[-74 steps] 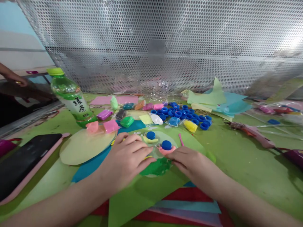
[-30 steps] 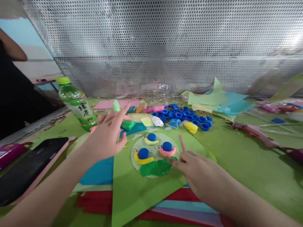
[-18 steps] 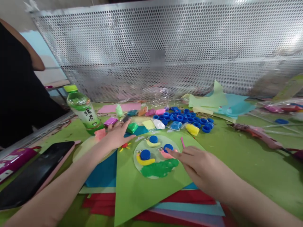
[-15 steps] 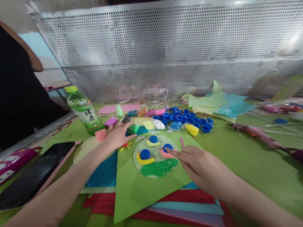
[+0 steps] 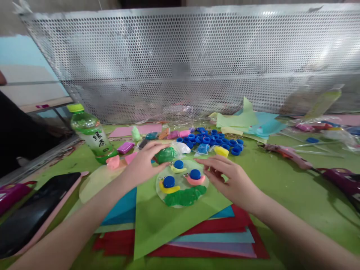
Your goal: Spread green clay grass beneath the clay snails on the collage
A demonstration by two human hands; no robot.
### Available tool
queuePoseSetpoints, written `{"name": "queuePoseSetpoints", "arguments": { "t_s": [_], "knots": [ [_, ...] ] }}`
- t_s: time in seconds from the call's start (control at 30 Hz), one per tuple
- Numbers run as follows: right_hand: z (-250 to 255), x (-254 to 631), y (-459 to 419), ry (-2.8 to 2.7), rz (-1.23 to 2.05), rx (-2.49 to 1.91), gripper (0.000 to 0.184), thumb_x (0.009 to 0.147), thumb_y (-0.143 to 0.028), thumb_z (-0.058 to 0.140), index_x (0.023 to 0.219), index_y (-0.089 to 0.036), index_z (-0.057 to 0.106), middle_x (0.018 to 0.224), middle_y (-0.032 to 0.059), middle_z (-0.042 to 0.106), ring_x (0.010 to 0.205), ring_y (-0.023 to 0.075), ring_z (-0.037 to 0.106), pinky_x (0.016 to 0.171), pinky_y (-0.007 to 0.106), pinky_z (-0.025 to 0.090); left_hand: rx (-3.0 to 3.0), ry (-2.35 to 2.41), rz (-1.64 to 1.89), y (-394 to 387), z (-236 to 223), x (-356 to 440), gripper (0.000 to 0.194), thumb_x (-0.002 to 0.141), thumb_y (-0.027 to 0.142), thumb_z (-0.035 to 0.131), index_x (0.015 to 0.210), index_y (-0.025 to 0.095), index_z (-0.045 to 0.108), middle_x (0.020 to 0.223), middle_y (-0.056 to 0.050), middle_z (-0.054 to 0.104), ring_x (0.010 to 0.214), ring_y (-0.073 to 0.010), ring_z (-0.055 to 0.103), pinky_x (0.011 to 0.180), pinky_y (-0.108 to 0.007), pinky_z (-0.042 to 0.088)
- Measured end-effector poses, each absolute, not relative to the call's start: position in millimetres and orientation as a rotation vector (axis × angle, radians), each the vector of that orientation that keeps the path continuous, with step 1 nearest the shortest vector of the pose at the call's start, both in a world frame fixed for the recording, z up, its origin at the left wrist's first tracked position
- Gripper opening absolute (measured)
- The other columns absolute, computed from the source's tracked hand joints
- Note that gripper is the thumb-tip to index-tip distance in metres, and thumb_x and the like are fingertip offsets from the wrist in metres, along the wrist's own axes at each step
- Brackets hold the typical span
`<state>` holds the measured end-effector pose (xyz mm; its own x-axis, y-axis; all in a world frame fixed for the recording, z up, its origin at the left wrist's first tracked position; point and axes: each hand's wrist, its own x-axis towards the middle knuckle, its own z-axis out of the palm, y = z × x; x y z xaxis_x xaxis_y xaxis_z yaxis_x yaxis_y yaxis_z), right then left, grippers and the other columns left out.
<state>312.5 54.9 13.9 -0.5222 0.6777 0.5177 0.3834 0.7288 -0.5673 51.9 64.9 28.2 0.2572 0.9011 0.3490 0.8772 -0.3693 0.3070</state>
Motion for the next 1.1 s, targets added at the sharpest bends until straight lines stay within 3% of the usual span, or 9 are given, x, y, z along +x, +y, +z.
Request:
{"name": "queuePoseSetpoints", "arguments": {
  "t_s": [0.17,0.3,0.43,0.63,0.77,0.87,0.97,1.03,1.1],
  "knots": [
    [30,297,55,-2.082,0.560,-0.598,0.026,0.088,-0.014,0.047,0.108,-0.018,0.063,0.099,0.0071,0.061,0.079,0.0125,0.058,0.058,0.023,0.048,2.390,1.558,0.727,32,59,59,0.047,0.081,0.050,0.054,0.125,0.045,0.039,0.132,0.007,0.047,0.116,-0.0171,0.048,0.089,-0.028,0.048],
    [51,275,52,-2.095,0.536,-0.591,0.023,0.087,-0.013,0.048,0.099,-0.019,0.066,0.090,0.0025,0.064,0.074,0.0104,0.056,0.058,0.021,0.045,2.370,1.503,0.718,23,73,49,0.047,0.085,0.046,0.048,0.129,0.041,0.035,0.136,0.004,0.043,0.114,-0.0179,0.050,0.084,-0.026,0.049],
    [60,255,50,-2.065,0.478,-0.696,0.015,0.082,-0.016,0.058,0.092,-0.020,0.069,0.086,0.0004,0.064,0.067,0.0097,0.053,0.056,0.022,0.041,2.436,1.510,0.768,20,74,47,0.052,0.079,0.046,0.059,0.126,0.041,0.037,0.132,0.005,0.045,0.119,-0.0200,0.045,0.094,-0.031,0.043],
    [60,229,45,-2.001,0.448,-0.644,0.011,0.077,-0.020,0.067,0.087,-0.018,0.069,0.077,-0.0010,0.061,0.071,0.0109,0.052,0.061,0.022,0.041,2.426,1.605,0.917,18,77,44,0.030,0.082,0.041,0.056,0.111,0.037,0.051,0.112,0.005,0.056,0.104,-0.0162,0.051,0.087,-0.029,0.042],
    [65,224,44,-2.034,0.486,-0.603,0.008,0.078,-0.019,0.066,0.085,-0.020,0.068,0.079,-0.0013,0.059,0.066,0.0093,0.051,0.060,0.022,0.042,2.350,1.626,0.933,17,80,36,0.039,0.079,0.048,0.058,0.115,0.035,0.049,0.114,0.002,0.055,0.100,-0.0172,0.054,0.080,-0.027,0.047],
    [63,234,47,-1.972,0.512,-0.651,0.015,0.084,-0.023,0.057,0.098,-0.019,0.062,0.078,-0.0006,0.059,0.062,0.0097,0.051,0.057,0.022,0.046,2.283,1.664,0.822,17,79,26,0.048,0.077,0.056,0.054,0.119,0.034,0.046,0.113,0.000,0.056,0.091,-0.0175,0.060,0.069,-0.026,0.051],
    [51,239,39,-2.184,0.298,-0.850,0.028,0.087,-0.021,0.048,0.114,-0.014,0.054,0.099,0.0085,0.063,0.080,0.0179,0.058,0.069,0.034,0.051,2.241,1.784,0.647,20,69,5,0.050,0.077,0.059,0.052,0.119,0.033,0.047,0.115,-0.002,0.057,0.090,-0.0205,0.061,0.067,-0.030,0.052],
    [37,237,25,-2.408,0.286,-0.734,0.022,0.084,-0.020,0.054,0.103,-0.017,0.063,0.109,0.0081,0.064,0.104,0.0265,0.054,0.089,0.047,0.044,2.227,1.876,0.540,21,55,-15,0.052,0.076,0.060,0.052,0.120,0.034,0.047,0.120,-0.003,0.057,0.098,-0.0242,0.059,0.072,-0.034,0.052],
    [23,233,9,-2.788,0.309,-0.510,0.046,0.086,-0.039,0.054,0.125,-0.015,0.051,0.126,0.0107,0.056,0.119,0.0310,0.045,0.099,0.057,0.033,2.224,1.955,0.452,22,39,-33,0.052,0.073,0.059,0.054,0.118,0.031,0.052,0.115,-0.005,0.060,0.102,-0.0282,0.057,0.077,-0.039,0.050]
  ]
}}
